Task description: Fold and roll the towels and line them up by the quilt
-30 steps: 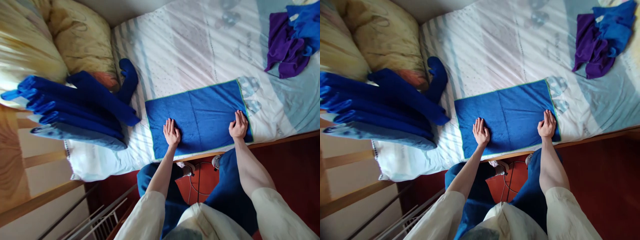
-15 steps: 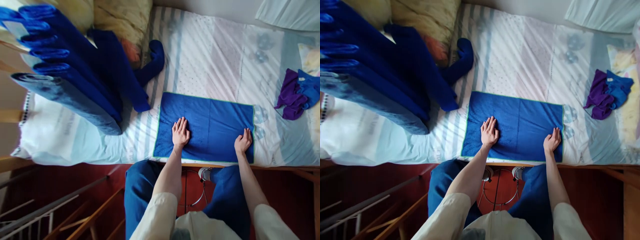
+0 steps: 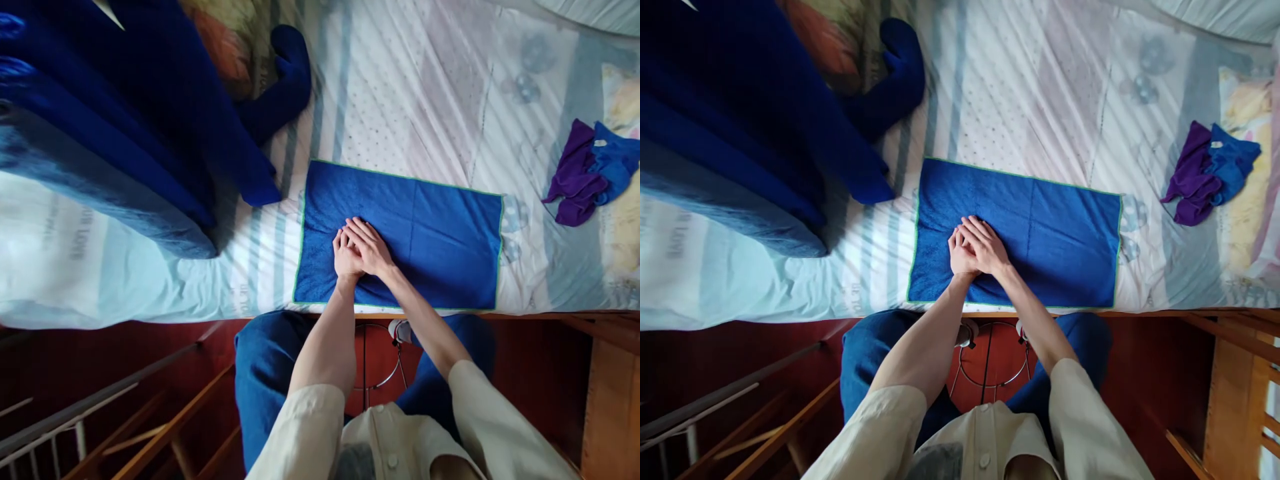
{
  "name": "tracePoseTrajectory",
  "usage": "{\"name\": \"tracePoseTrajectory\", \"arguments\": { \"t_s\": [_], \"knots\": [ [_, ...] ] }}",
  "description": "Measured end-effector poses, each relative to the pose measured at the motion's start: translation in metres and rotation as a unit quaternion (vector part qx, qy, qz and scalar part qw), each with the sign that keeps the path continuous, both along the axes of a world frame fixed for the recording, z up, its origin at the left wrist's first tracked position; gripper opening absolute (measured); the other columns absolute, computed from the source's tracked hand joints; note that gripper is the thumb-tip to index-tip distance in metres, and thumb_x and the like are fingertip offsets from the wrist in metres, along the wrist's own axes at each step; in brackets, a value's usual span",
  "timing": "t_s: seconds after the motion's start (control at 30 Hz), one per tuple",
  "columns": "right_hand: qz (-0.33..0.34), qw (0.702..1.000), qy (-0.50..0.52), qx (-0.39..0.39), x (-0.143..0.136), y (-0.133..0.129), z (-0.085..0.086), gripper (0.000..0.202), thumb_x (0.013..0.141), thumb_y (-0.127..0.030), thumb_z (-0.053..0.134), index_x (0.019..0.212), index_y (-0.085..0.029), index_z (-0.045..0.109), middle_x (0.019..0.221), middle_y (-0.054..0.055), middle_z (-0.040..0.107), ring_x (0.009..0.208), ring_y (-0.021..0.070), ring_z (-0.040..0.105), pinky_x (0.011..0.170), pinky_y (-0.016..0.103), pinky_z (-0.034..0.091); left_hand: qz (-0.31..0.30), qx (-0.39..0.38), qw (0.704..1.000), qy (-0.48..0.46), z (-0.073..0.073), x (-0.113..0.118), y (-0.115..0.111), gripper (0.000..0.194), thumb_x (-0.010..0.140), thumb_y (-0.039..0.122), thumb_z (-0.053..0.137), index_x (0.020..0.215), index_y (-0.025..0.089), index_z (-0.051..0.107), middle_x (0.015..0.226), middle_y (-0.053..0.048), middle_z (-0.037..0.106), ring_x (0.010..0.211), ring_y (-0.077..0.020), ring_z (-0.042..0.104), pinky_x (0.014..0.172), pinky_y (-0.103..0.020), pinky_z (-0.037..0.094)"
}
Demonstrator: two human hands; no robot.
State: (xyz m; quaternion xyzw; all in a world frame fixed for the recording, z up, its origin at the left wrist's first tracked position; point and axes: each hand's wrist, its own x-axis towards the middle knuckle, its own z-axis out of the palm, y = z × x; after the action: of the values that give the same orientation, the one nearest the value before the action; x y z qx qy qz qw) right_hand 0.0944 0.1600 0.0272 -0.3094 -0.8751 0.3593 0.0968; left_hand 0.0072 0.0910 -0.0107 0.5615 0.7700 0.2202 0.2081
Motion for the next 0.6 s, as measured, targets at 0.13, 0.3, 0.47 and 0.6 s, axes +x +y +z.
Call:
{"name": "tracePoseTrajectory", "arguments": {
  "t_s": [0.13,0.3,0.47,0.6],
  "knots": [
    [-0.077,0.993,-0.069,0.064,0.096,0.051,0.000,0.054,0.106,-0.028,0.036,0.156,-0.017,0.052,0.164,0.012,0.049,0.159,0.0220,0.034,0.133,0.051,0.023,0.009,0.030,1.000,-0.003,0.009,-0.002,0.000,0.065,0.094,0.030,0.047,0.158,0.018,0.050,0.167,-0.012,0.042,0.159,-0.0314,0.033,0.133,-0.056,0.020],
    [-0.235,0.938,-0.188,0.173,0.218,0.102,-0.008,0.059,0.108,-0.035,0.029,0.159,-0.010,0.044,0.166,0.018,0.045,0.160,0.0257,0.032,0.131,0.053,0.027,0.018,0.038,0.999,-0.013,0.016,0.000,0.001,0.067,0.093,0.030,0.048,0.159,0.019,0.049,0.168,-0.009,0.041,0.159,-0.0301,0.033,0.133,-0.053,0.018],
    [-0.313,0.900,-0.228,0.201,0.269,0.128,-0.011,0.065,0.107,-0.037,0.027,0.158,0.001,0.042,0.165,0.027,0.041,0.159,0.0277,0.033,0.129,0.051,0.029,0.022,0.038,0.999,-0.017,0.018,0.001,0.002,0.066,0.092,0.029,0.047,0.157,0.017,0.051,0.167,-0.009,0.042,0.159,-0.0300,0.034,0.133,-0.052,0.018],
    [-0.302,0.901,-0.244,0.192,0.243,0.121,0.002,0.061,0.106,-0.032,0.030,0.160,-0.004,0.038,0.168,0.026,0.036,0.161,0.0287,0.029,0.128,0.062,0.025,0.025,0.043,0.998,-0.027,0.018,0.002,0.003,0.066,0.092,0.030,0.048,0.157,0.018,0.051,0.167,-0.009,0.042,0.159,-0.0302,0.034,0.133,-0.053,0.018]
  ]
}}
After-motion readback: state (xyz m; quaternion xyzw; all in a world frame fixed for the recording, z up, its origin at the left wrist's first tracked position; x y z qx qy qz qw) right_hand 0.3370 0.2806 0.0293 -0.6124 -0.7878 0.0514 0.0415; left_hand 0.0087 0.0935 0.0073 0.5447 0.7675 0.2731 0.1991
